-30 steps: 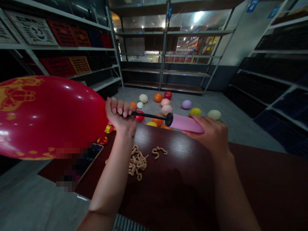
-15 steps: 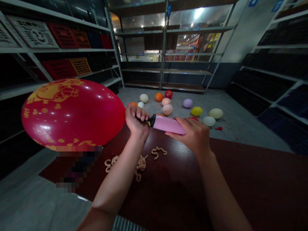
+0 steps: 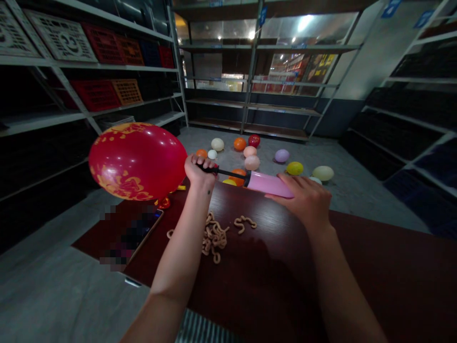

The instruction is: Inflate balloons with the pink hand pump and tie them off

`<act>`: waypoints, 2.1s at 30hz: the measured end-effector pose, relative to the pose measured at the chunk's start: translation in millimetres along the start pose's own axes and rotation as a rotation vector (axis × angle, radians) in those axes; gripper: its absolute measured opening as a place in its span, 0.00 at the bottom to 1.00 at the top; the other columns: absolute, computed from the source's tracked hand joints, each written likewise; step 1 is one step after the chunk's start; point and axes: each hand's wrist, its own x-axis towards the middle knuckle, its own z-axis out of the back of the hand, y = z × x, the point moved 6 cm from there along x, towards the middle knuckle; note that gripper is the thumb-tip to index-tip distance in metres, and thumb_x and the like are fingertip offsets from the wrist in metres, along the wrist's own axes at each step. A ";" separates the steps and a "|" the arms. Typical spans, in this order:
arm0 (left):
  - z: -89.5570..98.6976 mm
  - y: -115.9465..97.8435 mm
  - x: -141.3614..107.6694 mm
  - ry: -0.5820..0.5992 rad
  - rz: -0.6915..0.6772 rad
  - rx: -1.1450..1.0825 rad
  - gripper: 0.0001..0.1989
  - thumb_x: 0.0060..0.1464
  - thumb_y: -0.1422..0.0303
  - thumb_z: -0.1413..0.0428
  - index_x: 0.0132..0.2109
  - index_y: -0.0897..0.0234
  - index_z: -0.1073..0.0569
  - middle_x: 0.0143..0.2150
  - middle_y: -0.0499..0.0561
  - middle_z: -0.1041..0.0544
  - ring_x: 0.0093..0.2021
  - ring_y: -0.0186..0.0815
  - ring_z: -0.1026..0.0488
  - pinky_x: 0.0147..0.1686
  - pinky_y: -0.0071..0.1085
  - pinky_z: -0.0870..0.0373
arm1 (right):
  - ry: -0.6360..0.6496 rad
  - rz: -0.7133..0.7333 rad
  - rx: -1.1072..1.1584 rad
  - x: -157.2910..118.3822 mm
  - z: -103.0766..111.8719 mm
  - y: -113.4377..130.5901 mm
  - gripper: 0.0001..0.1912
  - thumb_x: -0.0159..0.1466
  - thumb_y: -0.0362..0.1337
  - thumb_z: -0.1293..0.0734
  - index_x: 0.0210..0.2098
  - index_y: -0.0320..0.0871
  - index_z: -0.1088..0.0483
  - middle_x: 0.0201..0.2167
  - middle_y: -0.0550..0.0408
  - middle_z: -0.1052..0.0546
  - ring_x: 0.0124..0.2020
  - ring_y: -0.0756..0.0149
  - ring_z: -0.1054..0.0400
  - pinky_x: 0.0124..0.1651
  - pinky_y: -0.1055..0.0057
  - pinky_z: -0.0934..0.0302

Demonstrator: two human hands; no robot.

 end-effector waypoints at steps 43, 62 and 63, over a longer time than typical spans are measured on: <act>-20.4 18.3 -30.9 0.089 -0.022 -0.077 0.18 0.62 0.72 0.57 0.24 0.62 0.54 0.15 0.40 0.52 0.11 0.24 0.52 0.15 0.25 0.54 | -0.008 -0.028 0.050 6.4 4.9 13.9 0.27 0.61 0.58 0.35 0.48 0.45 0.25 0.34 0.51 0.20 0.34 0.61 0.31 0.37 0.66 0.47; -20.3 -42.4 -18.2 0.159 -0.192 -0.118 0.22 0.65 0.68 0.56 0.23 0.62 0.55 0.15 0.41 0.52 0.11 0.24 0.54 0.14 0.25 0.53 | 0.008 -0.076 0.121 -2.7 9.8 -18.9 0.28 0.60 0.59 0.34 0.46 0.42 0.25 0.37 0.49 0.19 0.34 0.59 0.27 0.37 0.66 0.40; -22.9 -41.3 -22.1 0.175 -0.213 -0.126 0.23 0.65 0.67 0.55 0.22 0.62 0.55 0.15 0.41 0.52 0.11 0.24 0.54 0.14 0.25 0.53 | 0.011 -0.086 0.133 -3.1 9.5 -20.6 0.28 0.60 0.59 0.34 0.46 0.42 0.25 0.37 0.49 0.19 0.34 0.59 0.26 0.37 0.66 0.40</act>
